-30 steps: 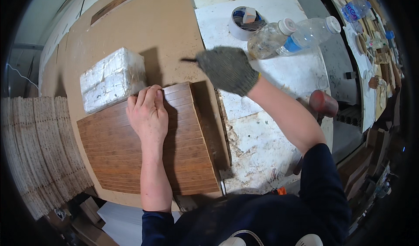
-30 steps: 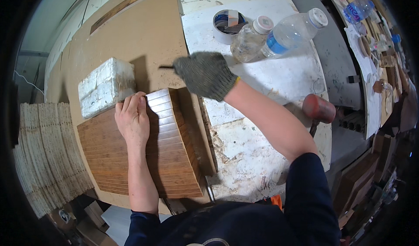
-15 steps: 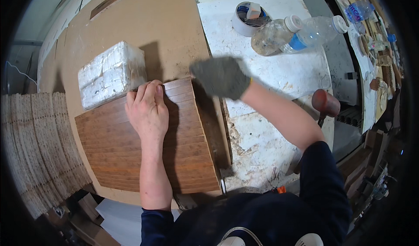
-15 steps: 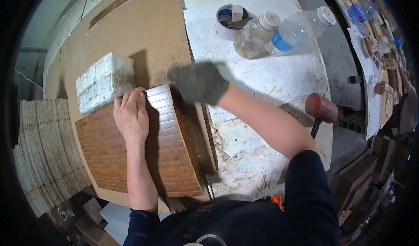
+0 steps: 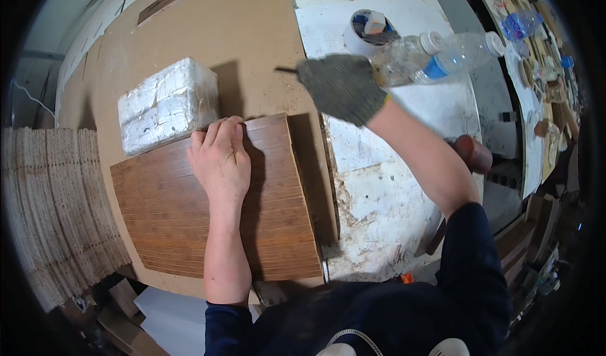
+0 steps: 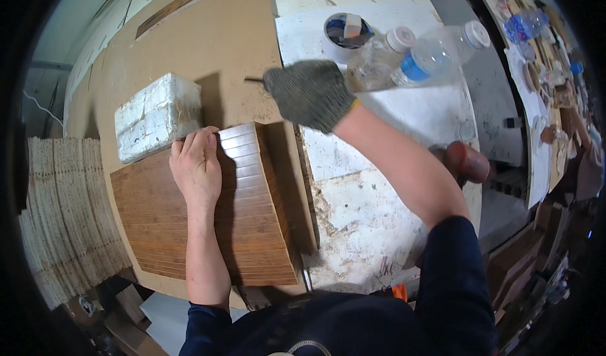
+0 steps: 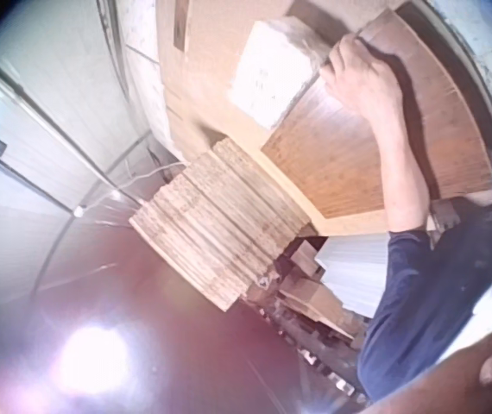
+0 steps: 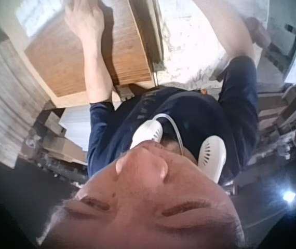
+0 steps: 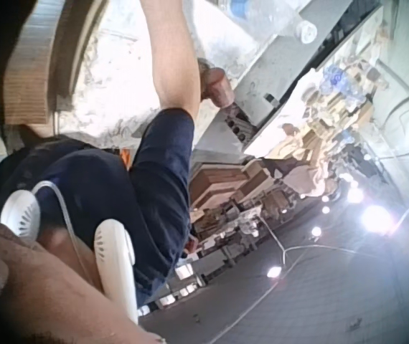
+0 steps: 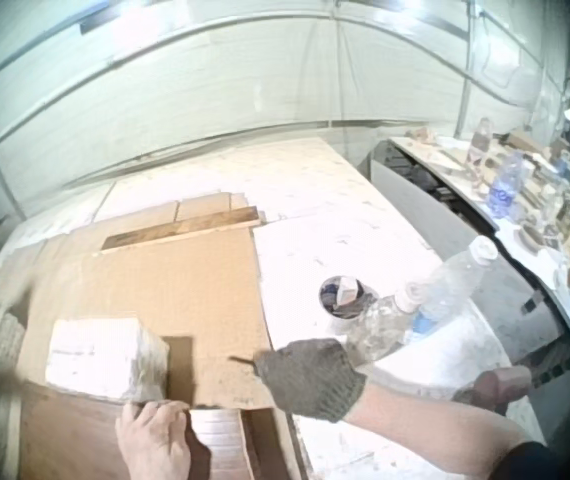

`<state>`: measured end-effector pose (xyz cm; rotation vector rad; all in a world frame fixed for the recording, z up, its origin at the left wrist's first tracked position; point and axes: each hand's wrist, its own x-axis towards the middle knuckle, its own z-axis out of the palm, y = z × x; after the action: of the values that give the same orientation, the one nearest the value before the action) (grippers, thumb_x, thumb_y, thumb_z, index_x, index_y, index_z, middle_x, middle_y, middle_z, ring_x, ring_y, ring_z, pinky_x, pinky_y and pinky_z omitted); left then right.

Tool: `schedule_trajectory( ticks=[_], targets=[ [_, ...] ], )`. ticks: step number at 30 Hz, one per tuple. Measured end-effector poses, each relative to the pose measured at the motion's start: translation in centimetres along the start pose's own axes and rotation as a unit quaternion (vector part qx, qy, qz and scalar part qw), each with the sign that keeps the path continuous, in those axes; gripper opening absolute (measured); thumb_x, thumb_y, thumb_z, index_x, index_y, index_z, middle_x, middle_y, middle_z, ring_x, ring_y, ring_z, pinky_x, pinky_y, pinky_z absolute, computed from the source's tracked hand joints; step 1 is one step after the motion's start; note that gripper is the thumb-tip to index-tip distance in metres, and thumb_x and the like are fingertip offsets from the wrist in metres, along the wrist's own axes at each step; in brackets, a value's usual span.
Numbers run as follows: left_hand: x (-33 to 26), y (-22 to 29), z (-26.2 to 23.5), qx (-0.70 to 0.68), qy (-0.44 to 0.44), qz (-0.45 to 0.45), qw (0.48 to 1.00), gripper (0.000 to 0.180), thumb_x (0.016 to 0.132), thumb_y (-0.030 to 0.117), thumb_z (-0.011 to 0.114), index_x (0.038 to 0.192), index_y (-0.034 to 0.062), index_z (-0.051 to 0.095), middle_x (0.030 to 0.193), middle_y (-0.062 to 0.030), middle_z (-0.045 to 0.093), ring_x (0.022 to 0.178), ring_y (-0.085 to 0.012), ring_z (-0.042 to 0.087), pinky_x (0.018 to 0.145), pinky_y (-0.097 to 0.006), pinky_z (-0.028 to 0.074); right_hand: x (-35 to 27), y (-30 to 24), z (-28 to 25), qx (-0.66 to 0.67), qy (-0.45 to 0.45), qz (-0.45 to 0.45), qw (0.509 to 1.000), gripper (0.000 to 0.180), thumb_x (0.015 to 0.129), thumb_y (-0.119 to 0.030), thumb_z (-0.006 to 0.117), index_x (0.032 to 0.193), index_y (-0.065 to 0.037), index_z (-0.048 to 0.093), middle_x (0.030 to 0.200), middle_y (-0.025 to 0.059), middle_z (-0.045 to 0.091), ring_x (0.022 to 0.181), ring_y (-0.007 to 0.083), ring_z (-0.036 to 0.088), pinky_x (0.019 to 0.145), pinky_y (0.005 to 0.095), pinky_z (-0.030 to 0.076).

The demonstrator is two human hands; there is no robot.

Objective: The person cleans the surface and edges of a wood panel using a tool and their gloved hand, then stacks a wood board onto a pile of similar items.

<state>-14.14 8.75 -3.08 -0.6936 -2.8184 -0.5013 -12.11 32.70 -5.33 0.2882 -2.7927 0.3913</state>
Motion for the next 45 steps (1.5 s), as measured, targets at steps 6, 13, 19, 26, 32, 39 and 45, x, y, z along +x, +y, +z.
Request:
schedule_trajectory(
  ticks=[6,13,19,26,32,39,45],
  targets=[
    [-0.3,0.5,-0.3,-0.005,-0.005,-0.007,1.000,0.011,0.093,0.016,0.058,0.095,0.0155,0.069,0.098,0.0046,0.068,0.086,-0.0219,0.054,0.081,-0.035,0.041,-0.6,-2.5,-1.3,0.055,-0.162,-0.028,0.985,0.023,0.085,-0.021,0.058,0.105,-0.012,0.066,0.075,0.0145,0.068,0.066,0.0267,0.068,0.055,0.0395,0.054],
    [-0.1,0.1,-0.2,-0.004,0.013,-0.007,1.000,0.010,0.092,0.015,0.059,0.094,0.0150,0.069,0.094,0.0041,0.068,0.083,-0.0216,0.052,0.079,-0.034,0.040,-0.9,-4.1,-3.5,0.035,-0.240,-0.075,0.967,0.015,0.085,-0.023,0.058,0.086,-0.008,0.061,0.071,0.0128,0.066,0.063,0.0260,0.067,0.050,0.0363,0.052],
    [-0.8,-0.2,-0.2,0.001,0.017,0.005,1.000,0.009,0.091,0.014,0.061,0.095,0.0147,0.069,0.095,0.0031,0.068,0.083,-0.0212,0.053,0.077,-0.035,0.041,-3.6,-2.6,-1.8,-0.120,-0.043,0.098,0.987,0.007,0.085,-0.016,0.059,0.081,-0.010,0.059,0.056,0.0070,0.058,0.050,0.0255,0.060,0.043,0.0392,0.047],
    [-0.5,0.1,0.5,0.011,0.041,0.021,0.999,0.010,0.091,0.014,0.061,0.096,0.0143,0.069,0.096,0.0030,0.068,0.083,-0.0222,0.055,0.077,-0.035,0.042,-8.5,-4.4,-2.4,-0.156,0.064,0.143,0.975,0.032,0.087,-0.027,0.060,0.110,-0.006,0.064,0.110,0.0179,0.064,0.100,0.0355,0.061,0.091,0.0503,0.045],
    [-0.4,0.1,0.1,0.004,0.027,0.024,0.999,0.016,0.095,0.018,0.055,0.098,0.0138,0.069,0.097,0.0016,0.069,0.083,-0.0232,0.055,0.079,-0.035,0.043,-2.4,-6.4,0.9,0.306,0.080,0.174,0.933,0.029,0.086,-0.020,0.068,0.109,-0.003,0.069,0.101,0.0156,0.070,0.089,0.0264,0.067,0.080,0.0369,0.054],
    [-0.3,0.4,0.4,0.012,0.036,0.036,0.999,0.015,0.094,0.016,0.056,0.098,0.0141,0.070,0.097,0.0011,0.069,0.083,-0.0231,0.055,0.078,-0.035,0.043,-0.1,-4.3,3.8,0.100,0.033,0.182,0.978,0.017,0.087,-0.017,0.063,0.083,-0.004,0.072,0.083,0.0125,0.070,0.079,0.0262,0.068,0.072,0.0401,0.054],
    [-0.5,0.1,0.6,0.003,0.034,0.043,0.998,0.015,0.094,0.016,0.056,0.101,0.0121,0.069,0.099,-0.0027,0.069,0.086,-0.0249,0.057,0.080,-0.036,0.044,-4.6,-4.6,-0.8,0.188,0.141,0.244,0.941,0.022,0.087,-0.018,0.063,0.106,-0.006,0.064,0.079,0.0116,0.066,0.073,0.0281,0.066,0.065,0.0404,0.052]
  ],
)
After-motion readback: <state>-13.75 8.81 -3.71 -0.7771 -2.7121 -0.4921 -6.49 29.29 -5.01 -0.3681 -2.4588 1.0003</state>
